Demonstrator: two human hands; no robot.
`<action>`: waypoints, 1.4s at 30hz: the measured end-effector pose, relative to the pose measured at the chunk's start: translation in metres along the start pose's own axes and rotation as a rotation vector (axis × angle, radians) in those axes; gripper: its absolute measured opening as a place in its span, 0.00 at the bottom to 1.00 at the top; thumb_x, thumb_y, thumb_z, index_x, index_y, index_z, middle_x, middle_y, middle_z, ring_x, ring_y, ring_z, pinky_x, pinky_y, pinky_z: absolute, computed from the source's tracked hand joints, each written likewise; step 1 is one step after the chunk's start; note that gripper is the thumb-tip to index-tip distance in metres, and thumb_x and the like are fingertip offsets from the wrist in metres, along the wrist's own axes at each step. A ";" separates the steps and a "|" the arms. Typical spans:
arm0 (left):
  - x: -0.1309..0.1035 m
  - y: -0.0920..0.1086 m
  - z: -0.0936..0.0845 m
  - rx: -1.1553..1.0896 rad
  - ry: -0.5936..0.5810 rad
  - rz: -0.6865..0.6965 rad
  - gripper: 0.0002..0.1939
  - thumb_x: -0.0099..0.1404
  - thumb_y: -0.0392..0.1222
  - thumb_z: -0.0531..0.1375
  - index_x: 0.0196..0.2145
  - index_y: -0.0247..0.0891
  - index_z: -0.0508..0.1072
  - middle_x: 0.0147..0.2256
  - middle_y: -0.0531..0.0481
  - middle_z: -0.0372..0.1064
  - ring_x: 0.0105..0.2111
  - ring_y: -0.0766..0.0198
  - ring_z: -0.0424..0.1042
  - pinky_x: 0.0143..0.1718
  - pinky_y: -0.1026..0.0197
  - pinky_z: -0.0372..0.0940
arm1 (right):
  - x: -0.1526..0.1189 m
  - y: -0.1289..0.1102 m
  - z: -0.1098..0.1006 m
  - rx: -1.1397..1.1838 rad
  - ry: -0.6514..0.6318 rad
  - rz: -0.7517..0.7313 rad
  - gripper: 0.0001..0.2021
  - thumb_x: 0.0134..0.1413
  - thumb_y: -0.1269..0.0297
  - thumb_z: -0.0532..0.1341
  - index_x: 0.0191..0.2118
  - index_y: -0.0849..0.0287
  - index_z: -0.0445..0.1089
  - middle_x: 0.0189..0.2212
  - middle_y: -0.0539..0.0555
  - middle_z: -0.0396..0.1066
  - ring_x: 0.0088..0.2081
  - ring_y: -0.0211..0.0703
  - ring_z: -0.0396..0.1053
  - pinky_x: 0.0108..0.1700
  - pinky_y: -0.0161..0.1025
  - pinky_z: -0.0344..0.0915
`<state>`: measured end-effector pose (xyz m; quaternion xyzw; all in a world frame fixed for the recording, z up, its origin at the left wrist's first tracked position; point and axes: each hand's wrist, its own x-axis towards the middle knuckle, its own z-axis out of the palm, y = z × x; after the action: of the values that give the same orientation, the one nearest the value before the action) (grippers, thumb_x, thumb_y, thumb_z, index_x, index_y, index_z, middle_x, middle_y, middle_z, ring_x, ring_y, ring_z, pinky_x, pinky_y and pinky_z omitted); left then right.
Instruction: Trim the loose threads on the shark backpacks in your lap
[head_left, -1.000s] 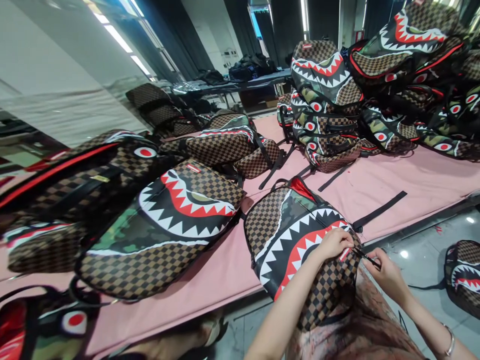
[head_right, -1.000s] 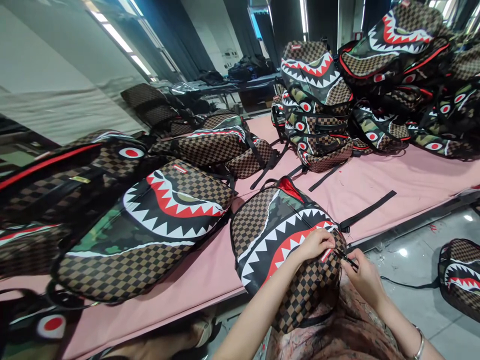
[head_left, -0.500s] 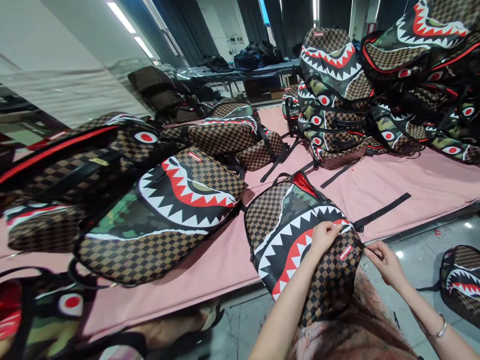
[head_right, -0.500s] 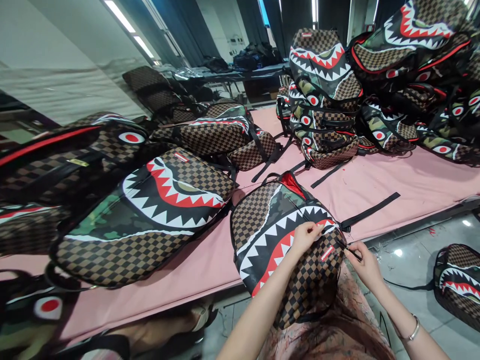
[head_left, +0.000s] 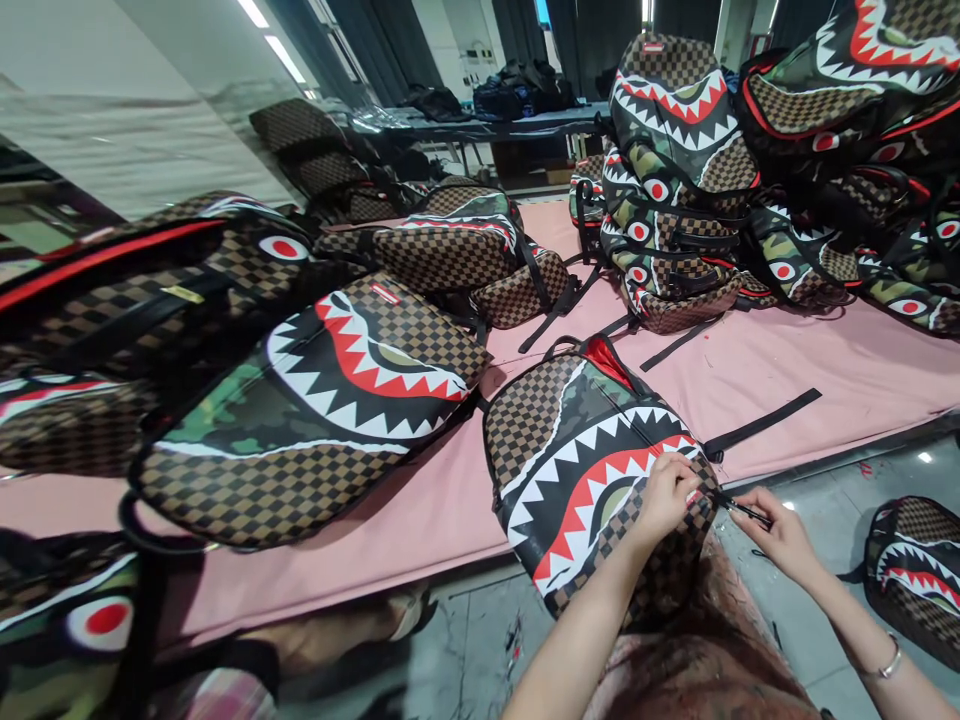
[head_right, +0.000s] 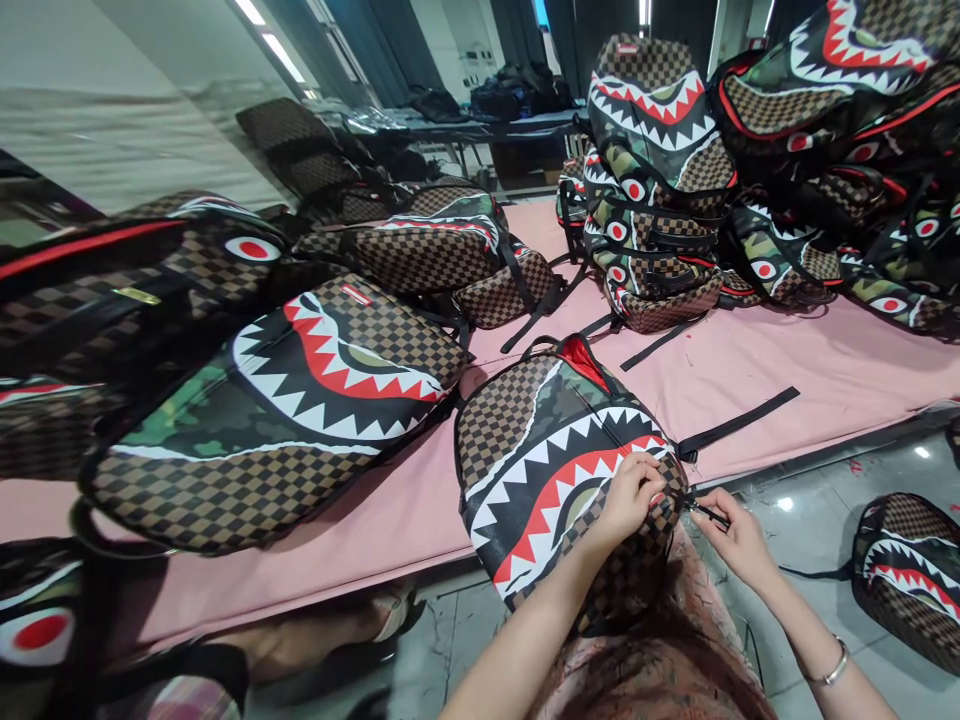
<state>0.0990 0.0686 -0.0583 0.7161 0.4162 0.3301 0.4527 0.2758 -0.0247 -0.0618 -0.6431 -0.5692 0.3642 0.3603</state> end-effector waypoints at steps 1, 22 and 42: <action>0.000 -0.002 0.001 -0.035 0.023 -0.031 0.05 0.56 0.33 0.55 0.25 0.35 0.69 0.40 0.46 0.64 0.43 0.62 0.63 0.47 0.57 0.58 | 0.001 -0.002 -0.001 -0.007 -0.020 0.001 0.13 0.51 0.54 0.57 0.35 0.59 0.65 0.31 0.53 0.68 0.34 0.41 0.67 0.36 0.35 0.65; -0.050 -0.006 -0.033 0.102 0.090 -0.439 0.19 0.60 0.52 0.49 0.21 0.37 0.69 0.20 0.53 0.62 0.23 0.66 0.61 0.27 0.64 0.53 | 0.069 0.007 -0.042 -0.169 -0.262 -0.386 0.11 0.53 0.58 0.57 0.39 0.58 0.70 0.37 0.57 0.68 0.41 0.46 0.65 0.45 0.44 0.62; -0.057 -0.021 -0.013 0.013 0.012 -0.453 0.11 0.55 0.45 0.52 0.24 0.36 0.68 0.20 0.56 0.57 0.22 0.70 0.56 0.23 0.67 0.49 | 0.099 -0.029 -0.027 -0.337 -0.539 -0.614 0.09 0.56 0.60 0.55 0.36 0.59 0.68 0.32 0.55 0.67 0.37 0.43 0.64 0.42 0.42 0.60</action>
<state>0.0573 0.0279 -0.0789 0.6055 0.5712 0.2214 0.5080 0.2945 0.0751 -0.0295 -0.3758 -0.8591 0.2970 0.1805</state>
